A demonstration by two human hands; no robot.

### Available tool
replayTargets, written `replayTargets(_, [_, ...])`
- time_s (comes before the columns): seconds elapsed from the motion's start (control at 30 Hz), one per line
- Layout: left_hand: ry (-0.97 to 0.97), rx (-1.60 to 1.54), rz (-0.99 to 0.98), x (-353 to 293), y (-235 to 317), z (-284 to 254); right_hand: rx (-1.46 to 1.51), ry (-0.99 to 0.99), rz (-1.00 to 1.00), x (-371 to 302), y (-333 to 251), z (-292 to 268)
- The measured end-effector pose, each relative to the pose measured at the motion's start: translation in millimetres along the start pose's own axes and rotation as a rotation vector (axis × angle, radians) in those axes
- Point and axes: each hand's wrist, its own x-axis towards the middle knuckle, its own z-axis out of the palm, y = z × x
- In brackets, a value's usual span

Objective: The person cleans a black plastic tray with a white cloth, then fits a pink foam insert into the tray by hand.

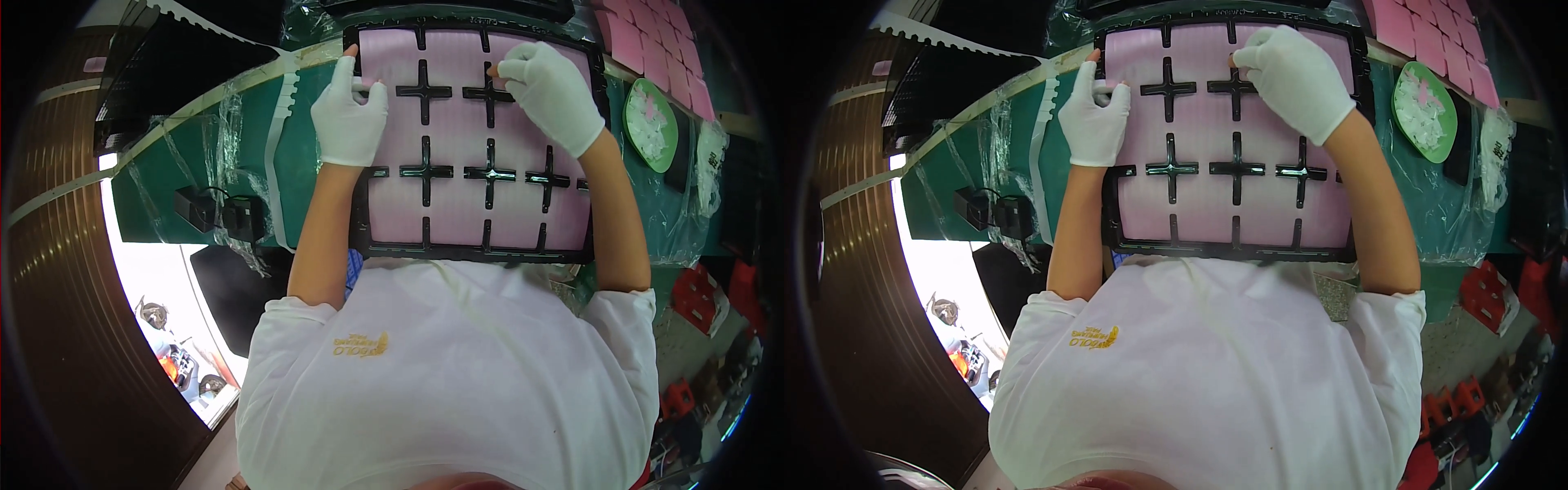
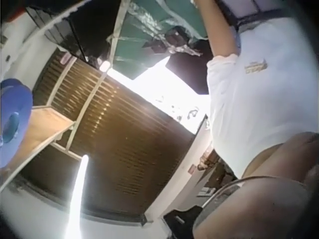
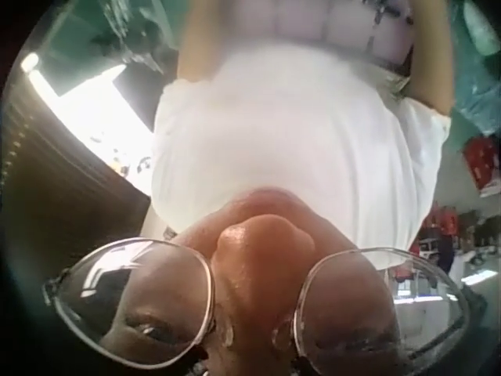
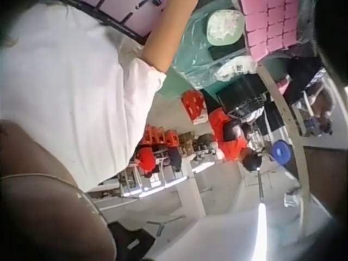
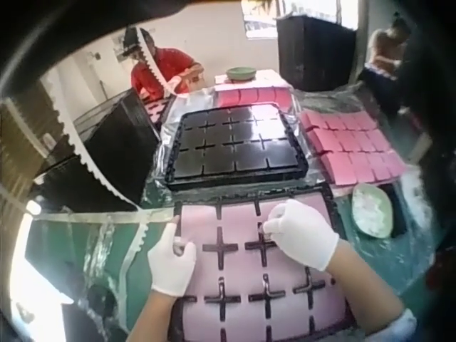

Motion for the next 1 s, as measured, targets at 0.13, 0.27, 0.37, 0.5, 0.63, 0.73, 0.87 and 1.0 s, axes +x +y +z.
replayTargets(0.13, [0.045,-0.249,-0.063,0,-6,-1,-0.129,-0.182,-0.196,25,3,-8])
replayTargets(0.27, [0.047,-0.444,-0.07,2,-7,-3,-0.206,-0.324,-0.335,37,12,-8])
replayTargets(0.37, [0.022,-0.457,-0.071,3,-11,-3,-0.2,-0.435,-0.355,48,5,-17])
replayTargets(0.5, [0.059,-0.486,-0.05,3,-10,2,0.006,-0.338,-0.388,41,12,-15])
replayTargets(0.63, [0.045,-0.409,-0.026,1,-15,3,0.031,-0.326,-0.207,33,7,-23])
replayTargets(0.73, [0.061,-0.415,-0.059,-1,-9,-2,0.039,-0.056,0.056,3,37,-24])
replayTargets(0.87, [0.03,-0.377,-0.054,0,-10,2,-0.082,0.316,0.397,-64,64,-97])
replayTargets(1.0, [0.049,-0.217,-0.005,2,-12,1,-0.844,0.077,0.621,-161,146,-141])
